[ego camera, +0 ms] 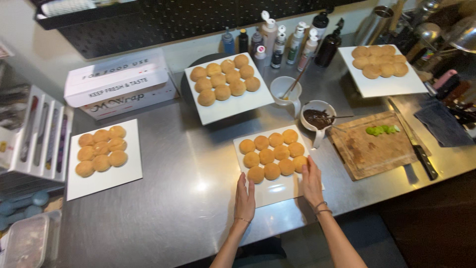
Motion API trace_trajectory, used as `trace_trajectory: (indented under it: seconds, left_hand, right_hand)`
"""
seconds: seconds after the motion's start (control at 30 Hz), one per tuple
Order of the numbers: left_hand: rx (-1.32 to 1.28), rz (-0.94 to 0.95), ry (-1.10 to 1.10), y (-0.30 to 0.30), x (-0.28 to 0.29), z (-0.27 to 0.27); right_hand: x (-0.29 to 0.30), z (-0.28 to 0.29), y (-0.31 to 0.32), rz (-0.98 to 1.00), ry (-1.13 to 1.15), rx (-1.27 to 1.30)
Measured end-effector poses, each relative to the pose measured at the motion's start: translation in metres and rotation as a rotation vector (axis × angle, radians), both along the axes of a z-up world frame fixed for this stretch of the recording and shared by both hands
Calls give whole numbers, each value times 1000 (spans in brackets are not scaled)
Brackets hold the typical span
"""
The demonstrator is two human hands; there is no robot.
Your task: The person fills puff pastries with chocolate sauce using a spoon, handling each pastry one at a time and arranging them in a grid on a white square tray. The person then moves the trays around the stainless steel counter and finally moves a small white bag to a separate counter next to a sink.
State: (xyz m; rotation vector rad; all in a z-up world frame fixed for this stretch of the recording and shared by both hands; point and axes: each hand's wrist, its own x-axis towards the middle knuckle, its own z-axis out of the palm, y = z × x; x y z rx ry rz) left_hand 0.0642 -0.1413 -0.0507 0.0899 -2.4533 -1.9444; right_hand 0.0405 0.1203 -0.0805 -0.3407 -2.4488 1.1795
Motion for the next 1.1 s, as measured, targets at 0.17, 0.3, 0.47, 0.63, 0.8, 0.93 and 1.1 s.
trace_trajectory:
  seconds: [0.17,0.3,0.47,0.63,0.8,0.93,1.1]
  left_hand:
    - [-29,117,-199,-19,30,-11]
    - [-119,69,-73,5,51,-30]
    - [3,338,-252,-5,6,-74]
    - [-44,299,-312,-48,-12,-100]
    - [55,462,-297,-56,43,-94]
    - [383,657,-138,-90,99,-109]
    - [756,1024,-13,-200,202,-115]
  right_hand:
    - [19,-25,21,-310,-65,15]
    - [33,-35,24,-322,-100,-304]
    - [18,-22,43,-145,-232,-943]
    - [35,-38,12,27,-179,-693]
    - [70,-54,-23,89,-160,-868]
    - [62,-37,-43,205,-352,-912]
    - [44,12,-128,480,-476,-792]
